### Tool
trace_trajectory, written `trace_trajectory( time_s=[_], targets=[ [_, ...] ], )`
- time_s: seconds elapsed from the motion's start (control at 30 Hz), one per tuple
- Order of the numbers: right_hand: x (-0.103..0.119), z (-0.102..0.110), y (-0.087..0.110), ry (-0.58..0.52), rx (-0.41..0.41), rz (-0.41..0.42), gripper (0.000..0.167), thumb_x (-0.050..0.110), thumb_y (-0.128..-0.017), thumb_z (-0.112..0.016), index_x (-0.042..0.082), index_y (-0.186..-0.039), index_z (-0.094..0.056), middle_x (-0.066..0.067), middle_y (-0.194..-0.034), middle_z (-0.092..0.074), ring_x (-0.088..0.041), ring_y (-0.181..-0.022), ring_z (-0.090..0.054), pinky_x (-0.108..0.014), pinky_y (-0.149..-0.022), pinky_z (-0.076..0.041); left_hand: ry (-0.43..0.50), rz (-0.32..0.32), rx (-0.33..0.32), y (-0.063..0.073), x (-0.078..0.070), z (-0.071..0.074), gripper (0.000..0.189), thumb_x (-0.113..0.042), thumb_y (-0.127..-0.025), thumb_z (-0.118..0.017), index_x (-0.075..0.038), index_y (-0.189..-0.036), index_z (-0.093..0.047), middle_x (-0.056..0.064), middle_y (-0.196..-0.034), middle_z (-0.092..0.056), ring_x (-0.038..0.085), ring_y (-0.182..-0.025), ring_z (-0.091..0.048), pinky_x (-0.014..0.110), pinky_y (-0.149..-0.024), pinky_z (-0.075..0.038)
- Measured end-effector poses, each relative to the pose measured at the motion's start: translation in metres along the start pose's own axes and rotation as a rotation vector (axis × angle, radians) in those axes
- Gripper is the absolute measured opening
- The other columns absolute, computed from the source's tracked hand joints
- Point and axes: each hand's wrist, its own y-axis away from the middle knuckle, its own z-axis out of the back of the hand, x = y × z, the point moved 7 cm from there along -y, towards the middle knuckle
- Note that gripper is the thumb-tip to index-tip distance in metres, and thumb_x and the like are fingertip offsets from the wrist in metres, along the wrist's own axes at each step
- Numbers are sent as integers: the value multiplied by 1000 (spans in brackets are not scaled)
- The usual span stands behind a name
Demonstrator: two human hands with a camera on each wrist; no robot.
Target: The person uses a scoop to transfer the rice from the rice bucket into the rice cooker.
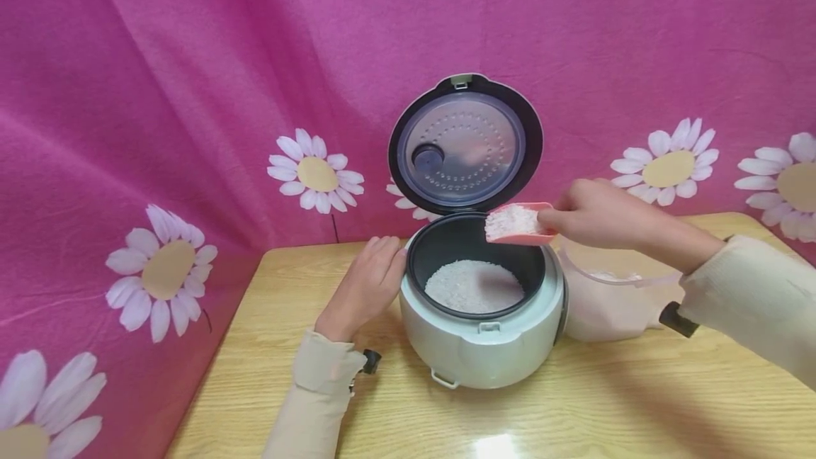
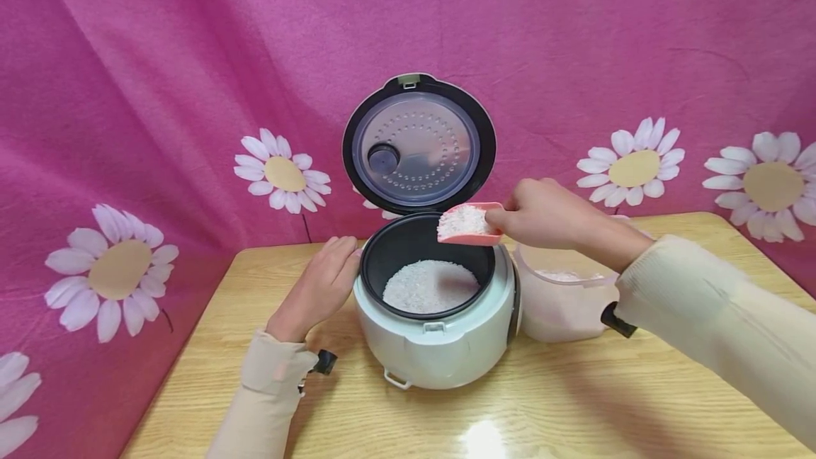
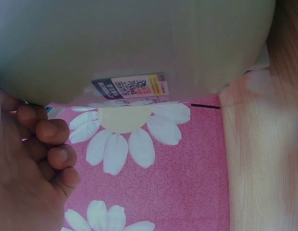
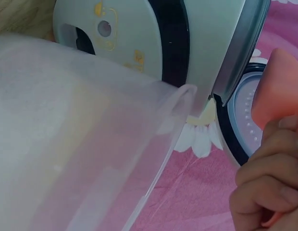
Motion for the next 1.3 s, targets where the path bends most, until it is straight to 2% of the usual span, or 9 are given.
trace_trajectory(
  time_s=[0.13,0.43,0.67,1.0,1.3],
  targets=[
    [8,-2,-3,20,-15,28,38,31,-93,-60,12,-61,-67,6,-52,-37,-12,-51,-36,-28,-50,-30,-2,6,1,1,0,0,22,-27,-107,-44,-13,-104,-61,1,-92,-56,18,-95,-49,36,-88,-48],
    [20,-3,-7,90,-57,100,42,30,-95,-58,16,-55,-55,7,-52,-38,-13,-53,-38,-30,-53,-30,-7,2,-4,1,-1,1,21,-28,-107,-44,-13,-104,-60,2,-93,-57,18,-95,-49,36,-89,-49],
    [22,-2,-7,95,-60,97,41,29,-94,-58,16,-55,-58,7,-51,-39,-13,-52,-39,-30,-53,-30,-16,2,-4,0,-1,1,22,-27,-107,-44,-13,-104,-61,2,-92,-57,18,-95,-49,36,-89,-49],
    [25,1,-5,140,-116,102,38,28,-93,-59,16,-56,-59,5,-51,-41,-16,-53,-42,-31,-51,-30,-10,5,1,0,-2,1,23,-27,-108,-43,-13,-106,-61,2,-95,-58,19,-97,-49,37,-90,-50],
    [27,2,-1,173,-131,99,34,25,-92,-57,16,-61,-64,4,-52,-41,-16,-52,-42,-31,-50,-30,-2,13,3,1,-2,1,23,-28,-108,-44,-14,-107,-61,1,-95,-58,18,-98,-50,37,-91,-50]
  ],
)
